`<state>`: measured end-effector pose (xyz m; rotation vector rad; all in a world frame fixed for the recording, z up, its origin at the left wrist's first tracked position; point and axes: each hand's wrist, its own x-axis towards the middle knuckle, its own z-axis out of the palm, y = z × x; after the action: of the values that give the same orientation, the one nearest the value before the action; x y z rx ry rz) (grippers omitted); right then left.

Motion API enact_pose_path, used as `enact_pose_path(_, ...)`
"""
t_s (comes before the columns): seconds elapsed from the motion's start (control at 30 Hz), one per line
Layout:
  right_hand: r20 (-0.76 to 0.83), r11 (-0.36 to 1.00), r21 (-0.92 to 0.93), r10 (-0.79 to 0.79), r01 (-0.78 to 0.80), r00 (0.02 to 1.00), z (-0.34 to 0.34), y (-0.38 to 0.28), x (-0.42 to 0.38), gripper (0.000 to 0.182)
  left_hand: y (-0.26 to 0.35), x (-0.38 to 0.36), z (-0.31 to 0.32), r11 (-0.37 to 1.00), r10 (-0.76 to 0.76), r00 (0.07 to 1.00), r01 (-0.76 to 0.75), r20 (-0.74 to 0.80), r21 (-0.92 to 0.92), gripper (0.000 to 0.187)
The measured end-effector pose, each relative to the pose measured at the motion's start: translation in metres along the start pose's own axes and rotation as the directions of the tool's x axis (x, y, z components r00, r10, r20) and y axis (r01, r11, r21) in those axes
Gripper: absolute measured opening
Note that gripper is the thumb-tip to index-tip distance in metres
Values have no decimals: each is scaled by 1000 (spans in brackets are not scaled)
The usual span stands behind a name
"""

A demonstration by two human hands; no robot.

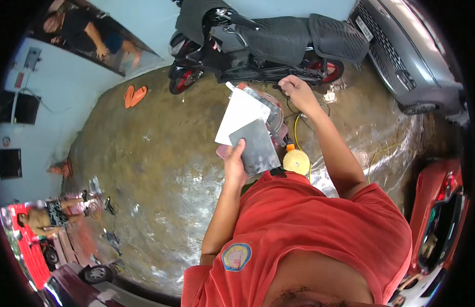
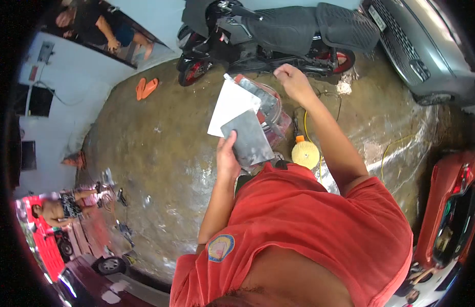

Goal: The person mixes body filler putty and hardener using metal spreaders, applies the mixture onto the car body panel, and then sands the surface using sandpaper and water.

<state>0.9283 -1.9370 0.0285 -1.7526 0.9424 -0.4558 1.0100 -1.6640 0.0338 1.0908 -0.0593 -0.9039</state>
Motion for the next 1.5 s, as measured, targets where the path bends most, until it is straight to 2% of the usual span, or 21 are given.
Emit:
enact_pose_path(0.07,130,963,250,69,-100,989,-10,-37,-33,32,15,-2,0,997,-51,996,46,72,65,38)
enact_pose_path(0.17,86,890,320,-369,325,925,-12,-60,-67,30,20,1,-13,935,-209,947,120,246,334,34)
enact_pose_path(0.2,93,862,149,-501,485,861,-18,-69,-79,30,24,-4,-9,889,-203,927,39,316,455,32)
enact_pose_path(0.27,182,629,-168,-737,759,651,-25,-88,-97,30,39,-16,2,740,-189,880,-164,436,653,29)
enact_pose_path(0.33,453,750,-207,-495,628,741,-36,-91,-108,30,33,-21,-9,780,-264,860,-76,437,621,31)
enact_pose_path(0.4,456,762,-172,-500,624,737,-46,-91,-107,23,34,-22,-15,805,-247,851,-86,464,587,32)
enact_pose_path(0.43,356,856,-145,-422,496,834,-53,-93,-109,22,33,-24,-18,819,-239,845,-90,479,567,33)
enact_pose_path(0.47,262,929,-101,-320,355,911,-57,-93,-111,21,33,-26,-21,875,-200,900,-14,388,483,34)
enact_pose_path(0.57,-74,924,332,-175,190,982,-46,-78,-103,22,20,-22,-40,986,-124,983,106,136,132,42)
enact_pose_path(0.67,41,816,578,-35,5,999,10,-67,-119,27,15,-28,-24,998,45,999,-44,17,-47,48)
enact_pose_path(0.73,143,818,570,-9,-75,990,45,-54,-128,31,25,-37,-6,986,146,986,-138,80,-96,50)
enact_pose_path(0.8,104,839,543,-33,-29,994,74,-53,-137,30,23,-38,-8,967,247,966,-251,71,42,47)
enact_pose_path(0.87,86,851,524,-103,43,991,96,-41,-142,29,19,-38,-10,958,286,958,-285,-32,40,39)
enact_pose_path(0.97,253,931,361,-148,48,956,98,-43,-152,29,13,-39,-21,942,336,931,-329,-146,69,34)
enact_pose_path(1.07,114,894,105,-446,436,888,84,-53,-150,26,28,-54,-18,956,281,953,-288,-110,-59,34)
enact_pose_path(1.1,93,884,78,-466,460,880,80,-69,-154,25,31,-57,-18,965,250,966,-254,-64,-72,34)
enact_pose_path(1.13,205,904,281,-385,323,900,80,-67,-153,24,32,-60,-18,973,215,976,-216,-16,-84,34)
enact_pose_path(1.2,446,809,586,-271,-49,853,77,-56,-151,24,31,-64,-11,983,173,984,-170,39,-69,32)
enact_pose_path(1.23,502,849,520,-216,-93,838,72,-54,-153,23,32,-66,-4,985,168,985,-166,47,-44,31)
enact_pose_path(1.37,469,898,439,-190,-40,863,59,-46,-157,24,24,-56,-6,990,139,990,-139,16,21,28)
enact_pose_path(1.5,449,944,329,-122,-37,885,42,-20,-150,29,22,-55,-3,995,67,986,-77,153,61,29)
